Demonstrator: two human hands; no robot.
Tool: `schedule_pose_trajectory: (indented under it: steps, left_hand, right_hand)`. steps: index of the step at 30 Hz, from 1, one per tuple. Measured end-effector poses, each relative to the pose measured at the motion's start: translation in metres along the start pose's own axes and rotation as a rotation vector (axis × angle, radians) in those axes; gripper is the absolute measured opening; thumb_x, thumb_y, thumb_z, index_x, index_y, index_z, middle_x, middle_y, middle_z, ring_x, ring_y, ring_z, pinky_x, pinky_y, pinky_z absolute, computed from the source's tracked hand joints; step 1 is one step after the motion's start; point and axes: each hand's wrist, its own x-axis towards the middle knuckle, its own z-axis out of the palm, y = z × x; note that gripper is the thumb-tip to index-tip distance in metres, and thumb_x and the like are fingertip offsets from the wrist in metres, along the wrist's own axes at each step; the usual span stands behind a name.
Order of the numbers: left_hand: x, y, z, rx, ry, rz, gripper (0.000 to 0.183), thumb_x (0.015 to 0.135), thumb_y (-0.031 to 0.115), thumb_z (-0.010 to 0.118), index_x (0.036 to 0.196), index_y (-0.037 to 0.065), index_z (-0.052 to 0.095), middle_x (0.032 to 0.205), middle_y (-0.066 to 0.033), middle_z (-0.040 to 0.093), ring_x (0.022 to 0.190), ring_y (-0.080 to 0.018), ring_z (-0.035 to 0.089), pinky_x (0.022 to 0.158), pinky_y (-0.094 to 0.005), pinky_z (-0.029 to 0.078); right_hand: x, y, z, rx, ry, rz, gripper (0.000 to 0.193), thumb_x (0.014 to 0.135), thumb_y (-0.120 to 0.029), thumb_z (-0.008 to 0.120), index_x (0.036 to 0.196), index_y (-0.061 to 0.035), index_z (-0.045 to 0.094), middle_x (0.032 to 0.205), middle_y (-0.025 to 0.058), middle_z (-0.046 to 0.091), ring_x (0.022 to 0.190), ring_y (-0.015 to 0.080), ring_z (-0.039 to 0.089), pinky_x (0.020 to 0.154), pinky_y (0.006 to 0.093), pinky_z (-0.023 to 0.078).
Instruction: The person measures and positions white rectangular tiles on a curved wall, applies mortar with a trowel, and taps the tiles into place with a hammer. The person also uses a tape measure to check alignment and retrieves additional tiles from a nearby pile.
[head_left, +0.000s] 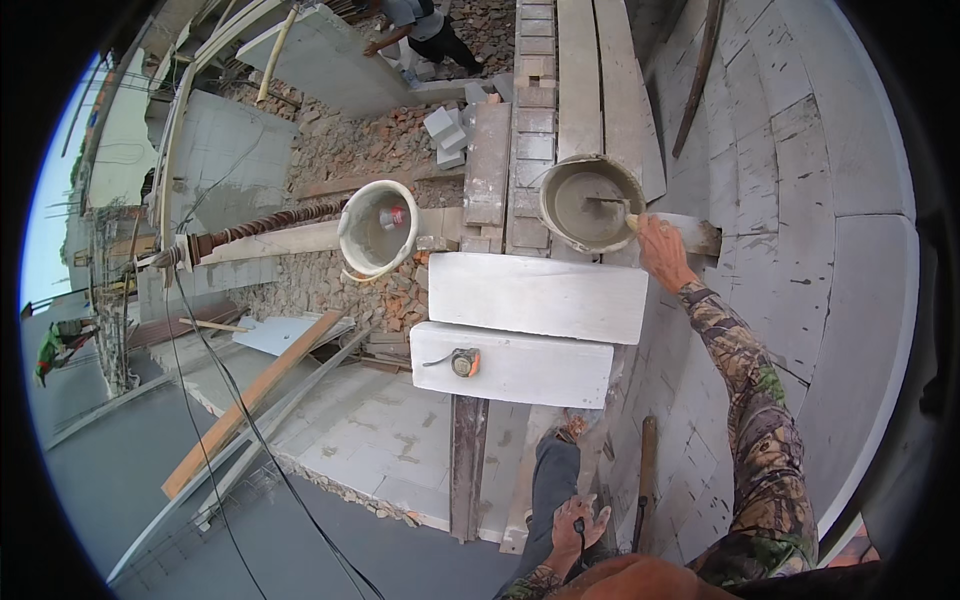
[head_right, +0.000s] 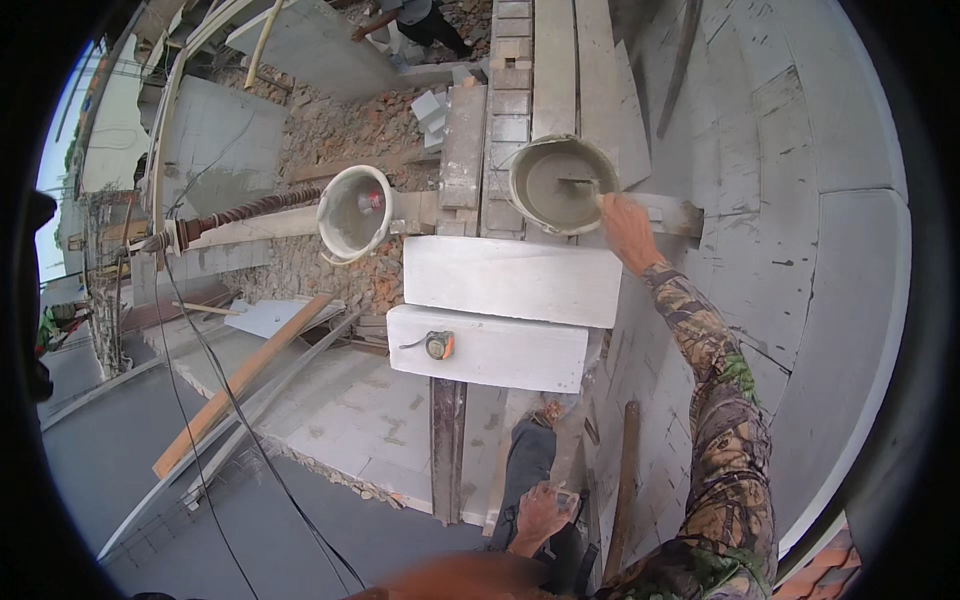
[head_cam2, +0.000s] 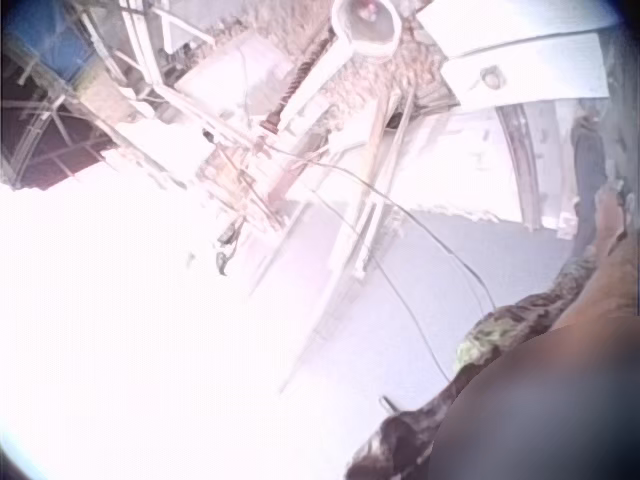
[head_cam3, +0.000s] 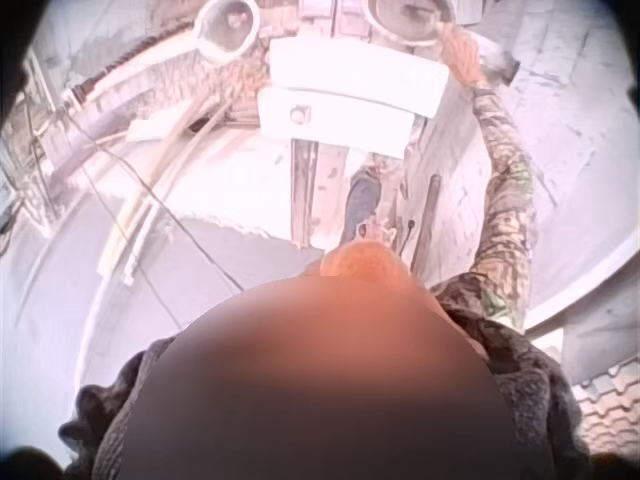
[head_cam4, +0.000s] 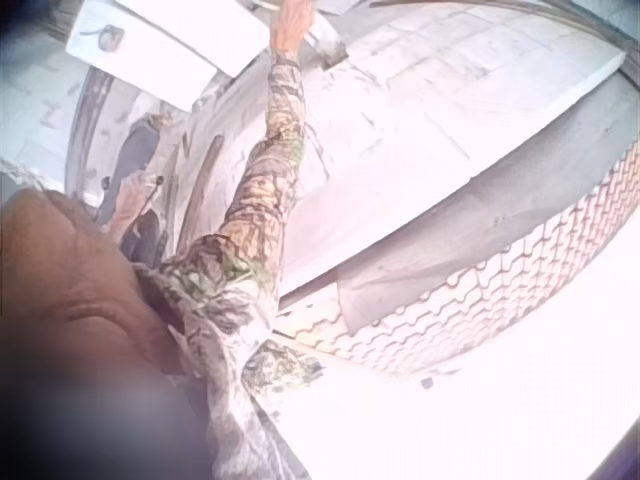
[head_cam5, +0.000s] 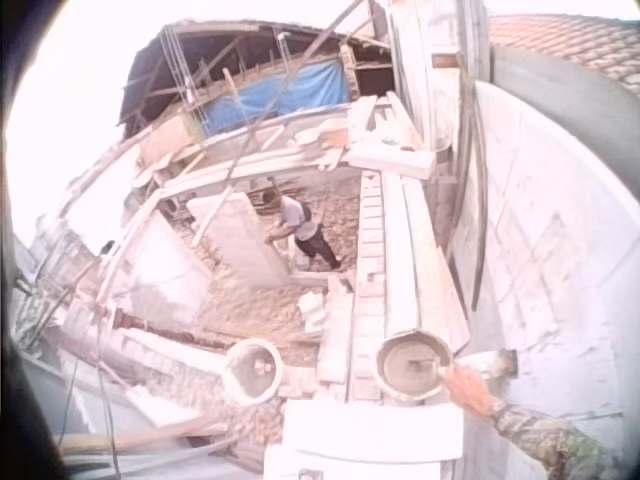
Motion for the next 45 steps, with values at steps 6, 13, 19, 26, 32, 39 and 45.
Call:
schedule_pose_trajectory:
  steps: [6, 13, 19, 26, 32, 39, 45]
  left_hand:
    - [-0.005, -0.003, 0.004, 0.151, -0.109, 0.021, 0.044, 0.089, 0.049, 0.068, 0.11, 0.01, 0.07, 0.101, -0.0121, 0.069, 0.1, -0.0324, 0.068, 0.089, -0.045, 0.052]
    - [-0.025, -0.024, 0.008, 0.157, -0.167, 0.034, 0.046, 0.09, 0.045, 0.068, 0.115, 0.007, 0.071, 0.109, -0.0184, 0.07, 0.108, -0.0368, 0.066, 0.095, -0.0474, 0.051]
    - [-0.029, -0.051, 0.003, -0.136, -0.185, 0.079, 0.039, 0.092, 0.035, 0.071, 0.113, 0.002, 0.073, 0.111, -0.0209, 0.07, 0.107, -0.0394, 0.065, 0.097, -0.0464, 0.05]
    - [-0.053, -0.078, -0.082, 0.004, -0.175, 0.015, 0.04, 0.092, 0.032, 0.068, 0.114, -0.001, 0.072, 0.108, -0.0223, 0.074, 0.102, -0.037, 0.069, 0.093, -0.0438, 0.052]
    - [-0.076, -0.116, -0.151, 0.042, -0.252, 0.088, 0.034, 0.093, 0.03, 0.066, 0.105, 0.0, 0.076, 0.099, -0.0199, 0.076, 0.095, -0.0334, 0.071, 0.088, -0.0428, 0.053]
    - [-0.057, -0.132, -0.182, -0.333, -0.371, 0.003, 0.038, 0.097, 0.028, 0.063, 0.116, -0.003, 0.072, 0.101, -0.0132, 0.075, 0.091, -0.0241, 0.068, 0.086, -0.038, 0.053]
    - [-0.071, -0.107, -0.192, -0.27, -0.256, 0.168, 0.039, 0.1, 0.028, 0.059, 0.12, -0.004, 0.069, 0.112, -0.0121, 0.072, 0.099, -0.0212, 0.066, 0.089, -0.0373, 0.051]
  right_hand:
    - [-0.027, -0.001, 0.012, 0.43, -0.34, 0.657, 0.042, 0.096, -0.035, 0.062, 0.112, 0.0039, 0.065, 0.077, 0.0202, 0.068, 0.068, 0.0345, 0.068, 0.06, 0.0441, 0.053]
    - [-0.108, -0.056, -0.054, 1.437, -0.191, 0.983, 0.044, 0.099, -0.041, 0.063, 0.107, 0.0022, 0.067, 0.069, 0.0039, 0.06, 0.046, 0.0097, 0.052, 0.039, 0.0267, 0.038]
    - [-0.283, -0.117, -0.243, 1.506, -0.014, 0.972, 0.039, 0.099, -0.037, 0.064, 0.103, 0.0015, 0.07, 0.067, 0.0012, 0.058, 0.05, 0.0078, 0.05, 0.044, 0.0272, 0.04]
    - [-0.53, -0.188, -0.479, 1.272, 0.192, 1.212, 0.031, 0.094, -0.027, 0.065, 0.104, 0.002, 0.069, 0.071, 0.0011, 0.059, 0.056, 0.0075, 0.052, 0.052, 0.0275, 0.041]
    - [-0.677, -0.203, -0.522, 0.478, 0.261, 1.325, 0.043, 0.088, -0.027, 0.067, 0.118, 0.0031, 0.066, 0.083, 0.0219, 0.069, 0.08, 0.0393, 0.068, 0.077, 0.0478, 0.052]
    - [-0.705, -0.19, -0.447, 0.159, 0.323, 1.26, 0.051, 0.089, -0.026, 0.067, 0.133, -0.0011, 0.058, 0.107, 0.0215, 0.066, 0.096, 0.0401, 0.067, 0.082, 0.0506, 0.054]
    - [-0.71, -0.189, -0.419, 0.077, 0.396, 1.194, 0.05, 0.09, -0.024, 0.065, 0.134, -0.0017, 0.055, 0.105, 0.0181, 0.064, 0.095, 0.0383, 0.066, 0.079, 0.0505, 0.054]
